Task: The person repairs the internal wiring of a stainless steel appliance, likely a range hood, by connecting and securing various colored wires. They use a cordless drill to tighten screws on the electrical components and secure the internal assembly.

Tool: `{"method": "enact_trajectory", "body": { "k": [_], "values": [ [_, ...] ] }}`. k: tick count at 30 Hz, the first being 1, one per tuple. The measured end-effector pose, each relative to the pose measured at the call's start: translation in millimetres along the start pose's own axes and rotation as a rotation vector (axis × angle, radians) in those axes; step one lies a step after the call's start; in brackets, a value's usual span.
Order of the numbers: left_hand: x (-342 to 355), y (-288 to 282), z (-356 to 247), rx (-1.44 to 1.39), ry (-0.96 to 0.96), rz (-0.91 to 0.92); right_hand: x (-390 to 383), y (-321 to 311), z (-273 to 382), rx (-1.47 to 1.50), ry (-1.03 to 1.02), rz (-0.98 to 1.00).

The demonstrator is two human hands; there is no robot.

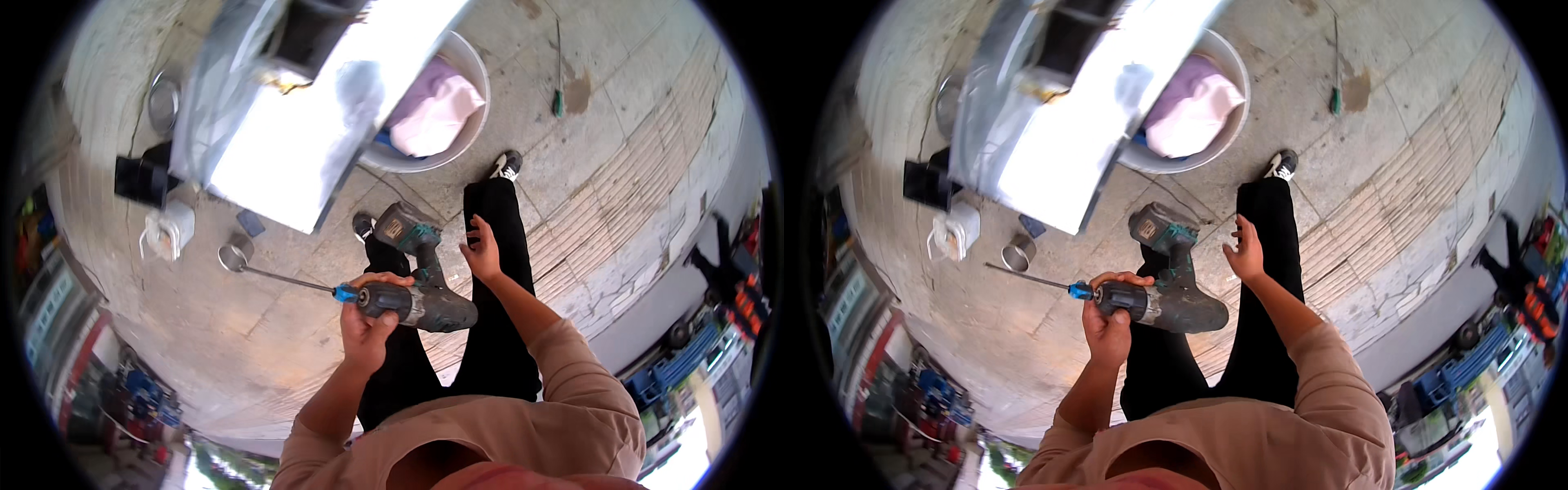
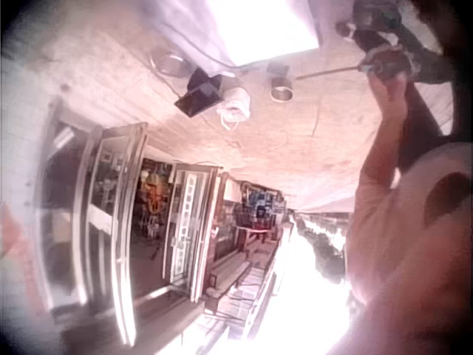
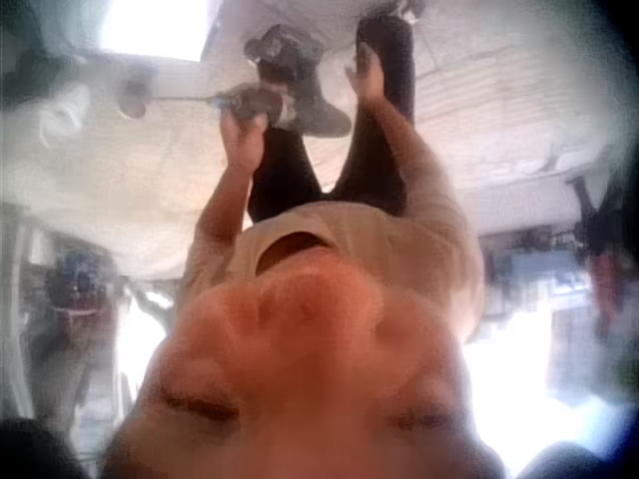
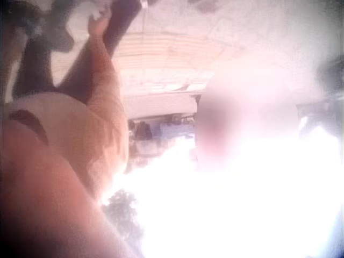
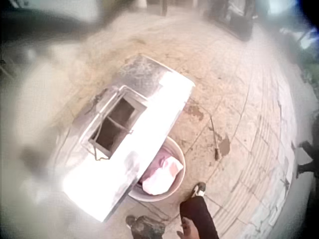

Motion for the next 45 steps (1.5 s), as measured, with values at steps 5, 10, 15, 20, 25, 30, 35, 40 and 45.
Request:
{"method": "enact_trajectory", "body": {
  "k": [5,10,15,20,25,30,35,40,45],
  "values": [
    [-90,-64,-80,-0.064,0.000,-0.228,-103,-22,194,-0.229,-0.475,0.237],
    [-144,-122,-128,-0.354,-0.049,-0.449,-130,32,291,-0.233,-0.865,0.549],
    [-177,-161,-127,-0.544,-0.046,-0.540,-151,68,349,-0.048,-0.759,0.913],
    [-190,-162,-136,-0.600,-0.061,-0.599,-166,65,375,0.046,-0.825,0.936],
    [-175,-159,-148,-0.627,-0.057,-0.565,-164,54,387,0.070,-0.769,0.937],
    [-165,-171,-158,-0.554,0.003,-0.558,-162,73,390,0.117,-0.522,0.922],
    [-157,-237,-184,-0.657,0.122,-0.409,-165,118,466,0.042,-0.261,0.958],
    [-164,-368,-211,-0.361,-0.082,-0.628,-169,211,493,0.234,-0.282,0.935],
    [-194,-553,-224,-0.205,-0.123,-0.830,-158,330,564,0.280,-0.231,0.628]
  ]
}}
Point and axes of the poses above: each hand's wrist, its own x-axis towards the middle knuckle, its own y-axis out of the palm, z = x × y, the point moved 1 cm from there along x, towards the middle knuckle, and after that the axes turned 9 degrees about -x, right-handed, at the moved point
